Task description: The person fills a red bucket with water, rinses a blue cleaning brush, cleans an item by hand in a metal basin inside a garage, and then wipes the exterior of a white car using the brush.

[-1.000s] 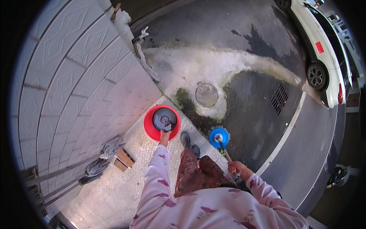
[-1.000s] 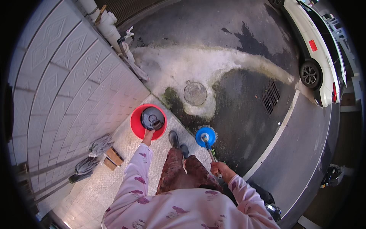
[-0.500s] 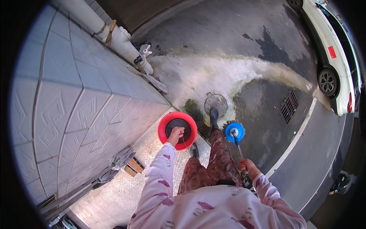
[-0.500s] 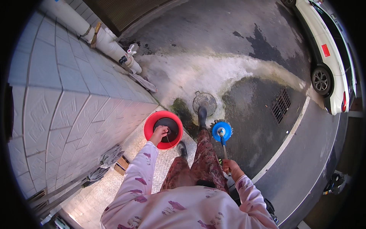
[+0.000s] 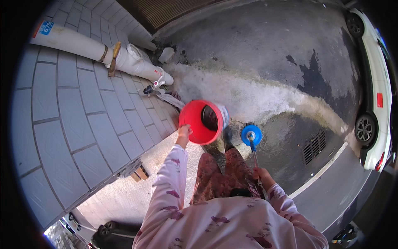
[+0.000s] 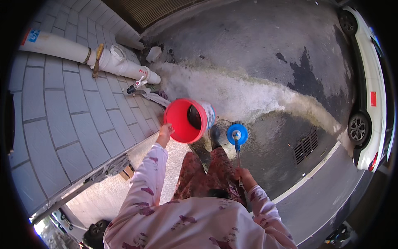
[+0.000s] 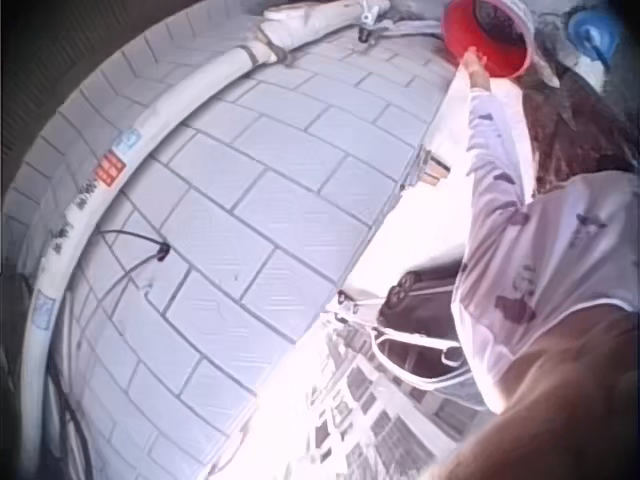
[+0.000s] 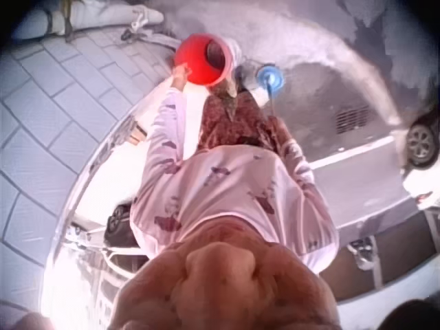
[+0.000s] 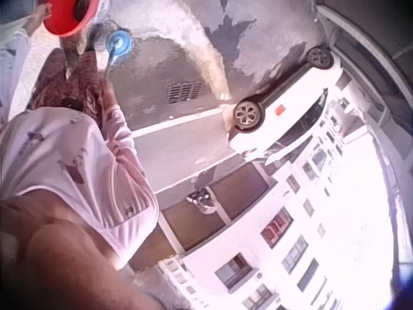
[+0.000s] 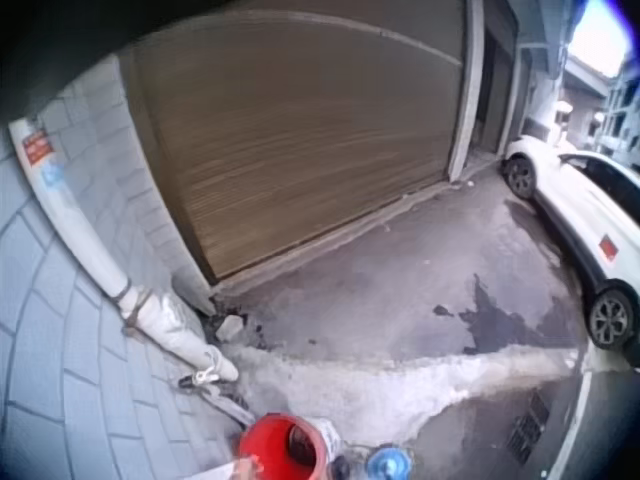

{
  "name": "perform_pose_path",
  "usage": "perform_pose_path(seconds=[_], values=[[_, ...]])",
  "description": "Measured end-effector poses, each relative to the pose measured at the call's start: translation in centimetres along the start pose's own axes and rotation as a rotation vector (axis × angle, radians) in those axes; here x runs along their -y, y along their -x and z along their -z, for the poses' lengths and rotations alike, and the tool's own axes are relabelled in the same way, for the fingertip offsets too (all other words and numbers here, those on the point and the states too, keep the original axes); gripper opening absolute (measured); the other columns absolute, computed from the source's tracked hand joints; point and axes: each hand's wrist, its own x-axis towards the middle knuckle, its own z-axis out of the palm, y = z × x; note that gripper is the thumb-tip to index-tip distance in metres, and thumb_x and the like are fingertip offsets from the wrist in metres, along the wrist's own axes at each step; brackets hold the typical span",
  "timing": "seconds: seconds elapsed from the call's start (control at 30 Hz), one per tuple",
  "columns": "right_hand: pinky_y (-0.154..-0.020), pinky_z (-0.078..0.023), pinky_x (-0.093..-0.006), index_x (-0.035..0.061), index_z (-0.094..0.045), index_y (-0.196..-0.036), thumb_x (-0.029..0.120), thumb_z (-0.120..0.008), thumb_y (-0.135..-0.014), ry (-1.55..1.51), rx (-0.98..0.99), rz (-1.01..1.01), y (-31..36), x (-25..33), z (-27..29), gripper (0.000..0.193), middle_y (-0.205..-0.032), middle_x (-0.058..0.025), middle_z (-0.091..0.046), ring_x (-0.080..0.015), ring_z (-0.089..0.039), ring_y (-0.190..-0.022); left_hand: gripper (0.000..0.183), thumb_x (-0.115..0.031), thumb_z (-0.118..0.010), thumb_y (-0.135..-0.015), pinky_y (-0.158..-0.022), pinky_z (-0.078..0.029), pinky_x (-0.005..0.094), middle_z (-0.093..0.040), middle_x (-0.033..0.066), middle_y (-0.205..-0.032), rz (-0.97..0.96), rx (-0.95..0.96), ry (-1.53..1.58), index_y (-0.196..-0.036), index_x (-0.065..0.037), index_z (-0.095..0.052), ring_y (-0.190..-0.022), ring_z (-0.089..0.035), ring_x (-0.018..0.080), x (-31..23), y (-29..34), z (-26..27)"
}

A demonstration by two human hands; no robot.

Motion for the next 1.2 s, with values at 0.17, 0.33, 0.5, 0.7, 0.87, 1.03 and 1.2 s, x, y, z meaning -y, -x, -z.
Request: perform_pose_path(seconds=[0.17,0.33,0.5,0.7,0.87,1.03,1.2], values=[[-0.035,-0.021,-0.0241,0.013,-0.033,-0.056,0.015,-0.046,-0.082,0.038,0.059,-0.001,1.3,8.7,-3.7,0.029,-0.045,0.0034,-0.027,-0.0099,-0.028,-0.035,0.005,-0.008,-0.055,-0.071,-0.064,-0.046,0.0323,-0.049,0.0014,-0.065,-0.112,0.046,0.079,-0.071,-0.009,-0.05,-0.064,-0.051,0.0138,-5.1,-3.6,-7.3],[-0.037,-0.021,-0.024,0.0133,-0.034,-0.06,0.014,-0.045,-0.082,0.089,0.111,-0.063,0.7,16.2,-5.9,0.025,-0.046,0.004,-0.026,-0.0088,-0.027,-0.037,0.011,-0.005,-0.056,-0.067,-0.063,-0.043,0.0277,-0.05,0.0011,-0.068,-0.241,0.191,0.057,-0.073,-0.01,-0.048,-0.068,-0.05,0.0131,-9.3,-9.0,-13.1],[-0.037,-0.019,-0.0239,0.0148,-0.031,-0.057,0.013,-0.044,-0.081,0.225,0.174,-0.043,1.6,20.2,-11.0,0.027,-0.048,0.0051,-0.023,-0.0077,-0.025,-0.04,0.022,-0.001,-0.058,-0.058,-0.061,-0.041,0.0285,-0.049,0.0004,-0.07,-0.393,-0.014,-0.057,-0.071,-0.01,-0.045,-0.066,-0.048,0.0155,-11.5,-15.9,-13.8],[-0.037,-0.019,-0.0244,0.0155,-0.028,-0.055,0.015,-0.044,-0.082,0.211,0.05,-0.09,0.1,25.3,-12.9,0.032,-0.048,0.0055,-0.022,-0.0074,-0.023,-0.039,0.03,0.005,-0.056,-0.061,-0.065,-0.041,0.0256,-0.051,0.0023,-0.079,-0.425,-0.017,-0.078,-0.088,-0.005,-0.048,-0.071,-0.049,0.0152,-15.1,-17.5,-17.5],[-0.036,-0.018,-0.0241,0.0149,-0.031,-0.057,0.016,-0.05,-0.081,0.279,0.023,-0.16,-3.0,29.3,-13.4,0.031,-0.049,0.0054,-0.023,-0.007,-0.023,-0.036,0.048,0.005,-0.053,-0.066,-0.082,-0.039,0.0271,-0.051,0.0107,-0.11,-0.539,-0.201,-0.07,-0.113,0.002,-0.043,-0.099,-0.05,0.0175,-16.7,-16.0,-16.5],[-0.036,-0.018,-0.023,0.0162,-0.028,-0.059,0.015,-0.049,-0.082,0.315,0.083,-0.15,-1.9,34.0,-13.1,0.032,-0.049,0.0066,-0.022,-0.0056,-0.022,-0.037,0.041,0.005,-0.048,-0.069,-0.09,-0.033,0.0321,-0.043,0.0162,-0.117,-0.968,-0.031,-0.615,-0.109,-0.002,-0.048,-0.108,-0.042,0.0277,-20.7,-1.3,-19.6],[-0.037,-0.019,-0.0209,0.0158,-0.028,-0.059,0.014,-0.05,-0.081,0.411,0.161,-0.192,-1.7,36.5,-12.8,0.032,-0.05,0.0064,-0.024,-0.004,-0.025,-0.039,0.035,-0.003,-0.044,-0.075,-0.094,-0.027,0.045,-0.041,0.0191,-0.119,-1.475,-0.621,-1.091,-0.11,-0.001,-0.047,-0.113,-0.034,0.0397,-26.5,8.7,-16.9]])
